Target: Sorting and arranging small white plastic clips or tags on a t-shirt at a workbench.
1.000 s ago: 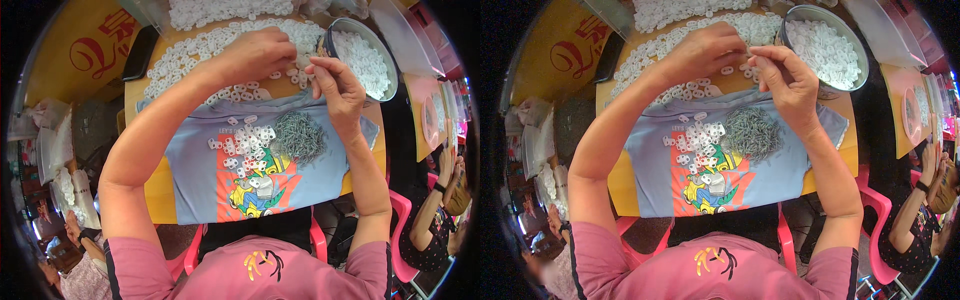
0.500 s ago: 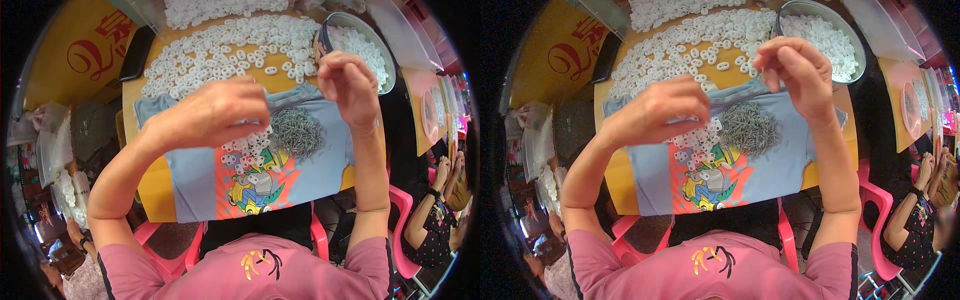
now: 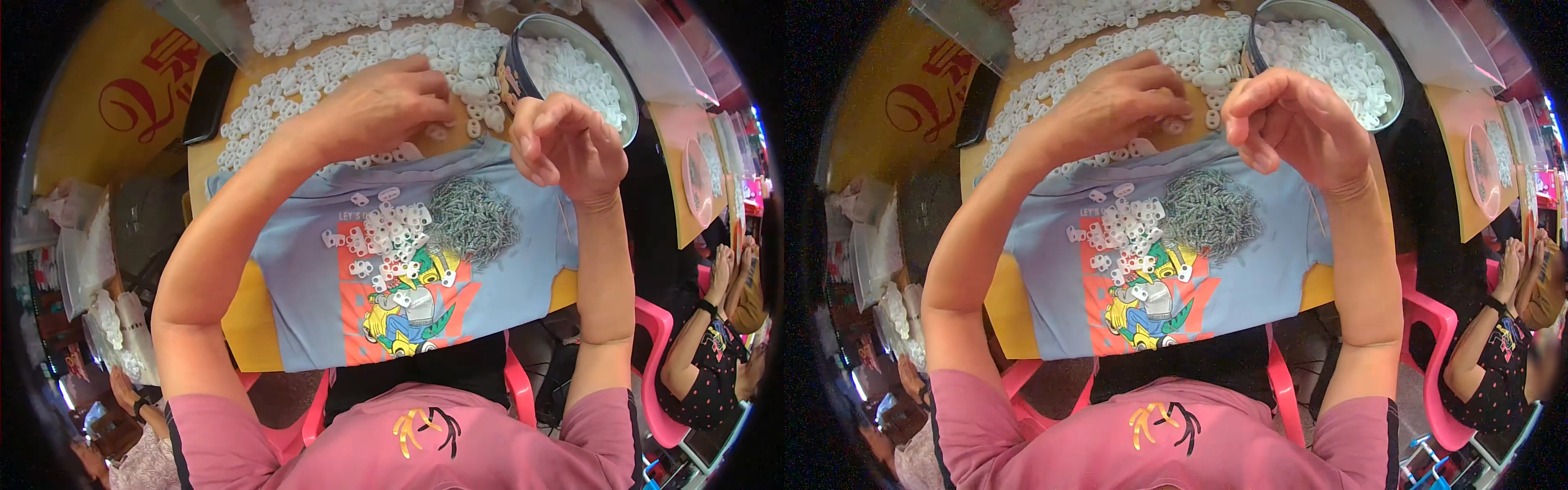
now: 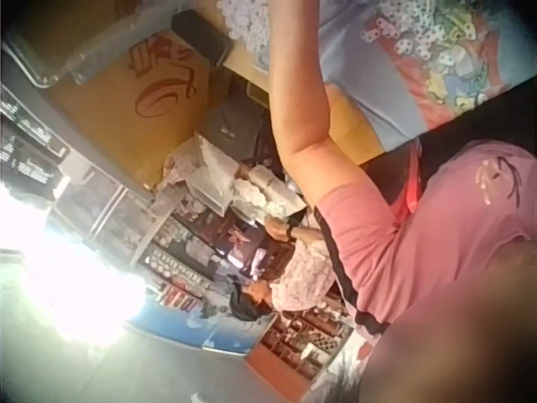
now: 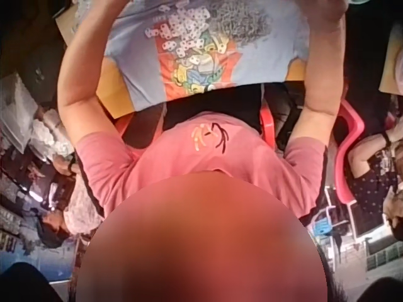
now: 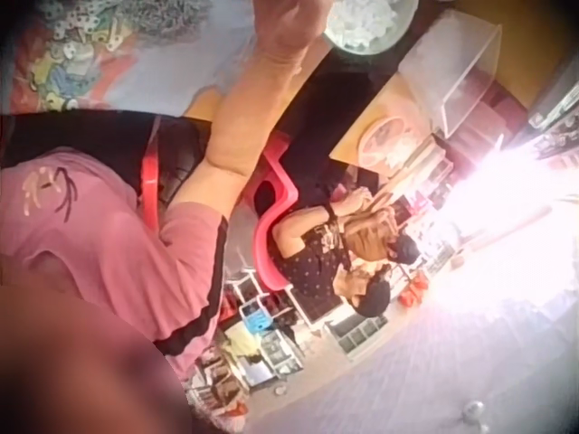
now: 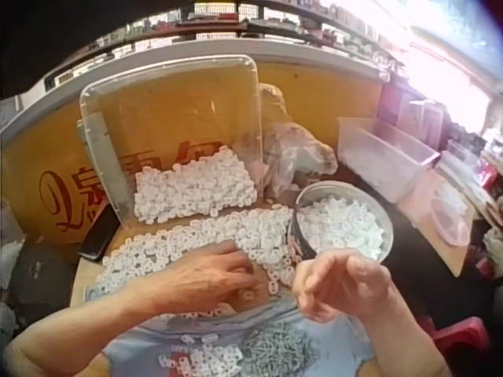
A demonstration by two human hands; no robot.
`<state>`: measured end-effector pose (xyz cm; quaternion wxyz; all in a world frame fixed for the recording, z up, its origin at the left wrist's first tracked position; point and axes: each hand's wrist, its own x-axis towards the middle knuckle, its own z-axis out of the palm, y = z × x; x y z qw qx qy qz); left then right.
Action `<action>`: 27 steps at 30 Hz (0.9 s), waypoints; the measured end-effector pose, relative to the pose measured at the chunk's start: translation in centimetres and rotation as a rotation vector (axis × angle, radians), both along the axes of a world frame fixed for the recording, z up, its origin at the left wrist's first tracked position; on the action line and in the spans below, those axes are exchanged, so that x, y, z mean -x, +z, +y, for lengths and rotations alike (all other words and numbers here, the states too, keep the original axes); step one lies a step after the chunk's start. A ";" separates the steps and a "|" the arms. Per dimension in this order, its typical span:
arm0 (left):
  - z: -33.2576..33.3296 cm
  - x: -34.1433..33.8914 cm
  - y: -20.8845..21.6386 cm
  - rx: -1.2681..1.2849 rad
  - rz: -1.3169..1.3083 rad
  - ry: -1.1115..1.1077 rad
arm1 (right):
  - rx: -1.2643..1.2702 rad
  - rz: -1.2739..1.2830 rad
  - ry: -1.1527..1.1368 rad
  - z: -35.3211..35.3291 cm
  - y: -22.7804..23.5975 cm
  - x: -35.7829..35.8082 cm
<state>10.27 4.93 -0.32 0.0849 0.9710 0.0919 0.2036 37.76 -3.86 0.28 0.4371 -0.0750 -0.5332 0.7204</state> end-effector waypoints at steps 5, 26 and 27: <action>0.2 2.5 0.2 0.150 -0.075 0.036 | 0.013 0.070 0.128 0.3 -0.5 0.0; 2.3 -0.6 -0.7 -0.051 -0.049 0.173 | 0.137 -0.271 0.335 -1.3 0.2 1.3; 2.1 -0.3 -0.6 -0.053 -0.046 0.168 | 0.136 -0.268 0.329 -1.4 0.3 1.4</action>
